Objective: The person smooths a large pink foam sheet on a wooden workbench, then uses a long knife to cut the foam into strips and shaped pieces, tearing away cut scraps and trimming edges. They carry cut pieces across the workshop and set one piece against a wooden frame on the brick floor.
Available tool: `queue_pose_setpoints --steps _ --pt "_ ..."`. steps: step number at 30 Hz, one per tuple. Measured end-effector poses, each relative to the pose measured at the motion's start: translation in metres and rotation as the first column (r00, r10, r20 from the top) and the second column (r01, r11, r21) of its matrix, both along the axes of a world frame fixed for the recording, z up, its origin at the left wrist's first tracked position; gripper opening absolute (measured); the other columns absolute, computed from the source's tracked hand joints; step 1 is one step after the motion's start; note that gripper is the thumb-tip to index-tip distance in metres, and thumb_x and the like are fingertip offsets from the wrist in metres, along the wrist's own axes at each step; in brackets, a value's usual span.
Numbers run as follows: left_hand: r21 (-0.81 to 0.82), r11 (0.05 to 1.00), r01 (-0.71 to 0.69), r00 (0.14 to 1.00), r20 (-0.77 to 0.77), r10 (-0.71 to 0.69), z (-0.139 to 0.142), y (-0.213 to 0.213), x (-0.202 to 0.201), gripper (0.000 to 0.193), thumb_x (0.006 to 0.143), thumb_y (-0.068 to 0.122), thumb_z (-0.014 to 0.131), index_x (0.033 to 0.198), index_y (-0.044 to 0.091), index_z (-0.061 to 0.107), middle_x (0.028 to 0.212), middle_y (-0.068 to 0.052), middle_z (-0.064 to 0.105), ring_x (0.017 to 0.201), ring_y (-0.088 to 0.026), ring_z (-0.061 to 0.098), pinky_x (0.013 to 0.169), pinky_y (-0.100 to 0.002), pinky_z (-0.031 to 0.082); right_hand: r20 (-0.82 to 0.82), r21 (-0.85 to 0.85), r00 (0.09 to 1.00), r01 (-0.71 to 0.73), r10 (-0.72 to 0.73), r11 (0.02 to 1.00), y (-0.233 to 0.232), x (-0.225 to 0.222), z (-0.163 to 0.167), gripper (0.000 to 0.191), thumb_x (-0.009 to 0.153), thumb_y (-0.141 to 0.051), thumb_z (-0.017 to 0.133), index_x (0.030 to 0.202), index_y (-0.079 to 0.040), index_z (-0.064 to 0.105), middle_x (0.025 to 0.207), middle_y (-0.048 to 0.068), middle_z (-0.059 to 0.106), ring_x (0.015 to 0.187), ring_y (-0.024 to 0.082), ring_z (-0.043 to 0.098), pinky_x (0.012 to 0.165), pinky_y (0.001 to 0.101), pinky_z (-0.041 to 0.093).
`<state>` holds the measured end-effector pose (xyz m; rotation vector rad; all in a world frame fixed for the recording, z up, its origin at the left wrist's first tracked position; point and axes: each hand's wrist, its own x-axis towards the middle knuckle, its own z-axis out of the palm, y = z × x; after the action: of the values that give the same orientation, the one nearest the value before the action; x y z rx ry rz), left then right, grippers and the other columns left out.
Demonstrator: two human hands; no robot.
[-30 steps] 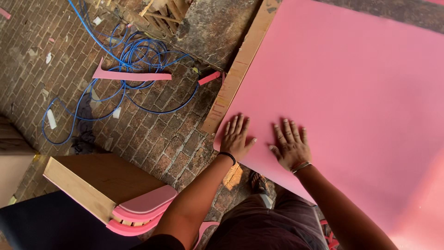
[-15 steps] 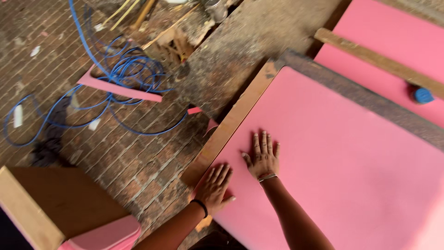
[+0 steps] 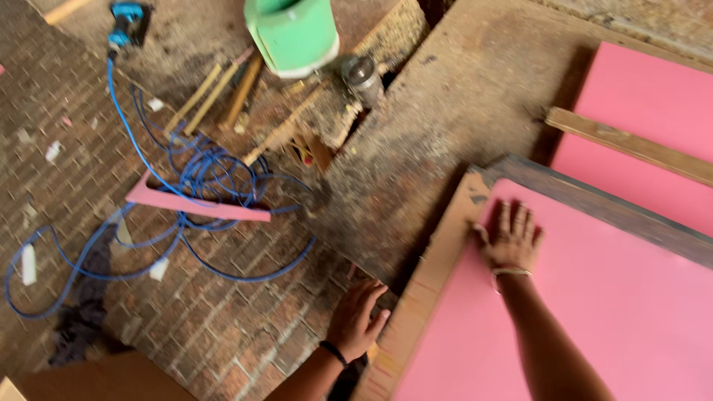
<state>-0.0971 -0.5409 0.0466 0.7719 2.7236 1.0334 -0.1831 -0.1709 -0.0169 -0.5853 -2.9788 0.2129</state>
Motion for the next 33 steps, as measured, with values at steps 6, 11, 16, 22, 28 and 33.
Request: queue_pose_setpoints --steps 6,11,16,22,28,33 --pt "0.128 0.991 0.042 0.998 -0.060 -0.035 0.004 -0.046 -0.124 0.035 0.100 0.022 0.066 0.131 0.007 0.061 0.133 -0.015 0.065 0.127 -0.035 0.058 0.107 -0.047 0.047 -0.018 -0.014 0.999 0.039 -0.039 0.999 -0.014 -0.013 0.001 0.089 0.090 -0.082 0.021 0.163 -0.031 0.015 0.170 0.012 0.009 0.155 0.033 0.008 0.120 0.0623 0.004" --pt "0.079 0.997 0.026 0.990 0.133 -0.036 0.007 -0.045 -0.158 0.033 0.100 0.024 0.067 0.128 0.008 0.063 0.129 -0.014 0.065 0.123 -0.033 0.060 0.104 -0.046 0.048 0.042 -0.055 0.989 0.142 -0.140 0.988 -0.024 -0.009 0.005 0.088 0.093 -0.081 0.016 0.163 -0.029 0.016 0.171 0.014 0.007 0.156 0.033 0.008 0.121 0.0602 0.003" --pt "0.153 0.987 0.047 0.979 0.189 -0.075 -0.004 -0.034 -0.139 0.028 0.096 0.021 0.069 0.120 0.008 0.067 0.124 -0.013 0.068 0.119 -0.033 0.062 0.101 -0.045 0.049 -0.047 -0.099 0.973 0.222 -0.228 0.970 -0.064 0.023 -0.008 0.090 0.096 -0.079 0.023 0.164 -0.020 0.020 0.171 0.017 0.011 0.157 0.034 0.012 0.124 0.0577 0.006" --pt "0.254 0.958 0.133 0.968 0.175 -0.181 -0.018 -0.020 -0.100 0.025 0.093 0.018 0.071 0.116 0.009 0.068 0.116 -0.013 0.070 0.114 -0.034 0.064 0.097 -0.044 0.052 -0.096 -0.192 0.961 0.239 -0.261 0.952 -0.126 0.096 -0.007 0.077 0.099 -0.065 0.037 0.162 -0.021 0.032 0.171 0.013 0.019 0.157 0.032 0.016 0.125 0.0556 0.008" --pt "0.246 0.968 0.046 0.977 0.189 -0.095 -0.001 -0.022 -0.082 0.027 0.091 0.020 0.072 0.116 0.010 0.069 0.117 -0.012 0.072 0.112 -0.032 0.067 0.093 -0.042 0.054 -0.014 -0.348 0.968 0.229 -0.249 0.909 -0.164 0.149 0.022 0.069 0.101 -0.059 0.041 0.158 -0.022 0.039 0.169 0.010 0.024 0.157 0.028 0.017 0.126 0.0498 0.009" --pt "0.216 0.970 -0.115 0.945 0.325 0.040 0.021 -0.056 -0.064 0.031 0.094 0.024 0.069 0.122 0.011 0.068 0.122 -0.008 0.070 0.115 -0.027 0.066 0.093 -0.040 0.054 -0.005 -0.512 0.947 0.273 -0.321 0.815 -0.170 0.150 0.054 0.059 0.099 -0.053 0.050 0.147 -0.020 0.055 0.166 0.008 0.035 0.149 0.031 0.033 0.125 0.0480 0.017"
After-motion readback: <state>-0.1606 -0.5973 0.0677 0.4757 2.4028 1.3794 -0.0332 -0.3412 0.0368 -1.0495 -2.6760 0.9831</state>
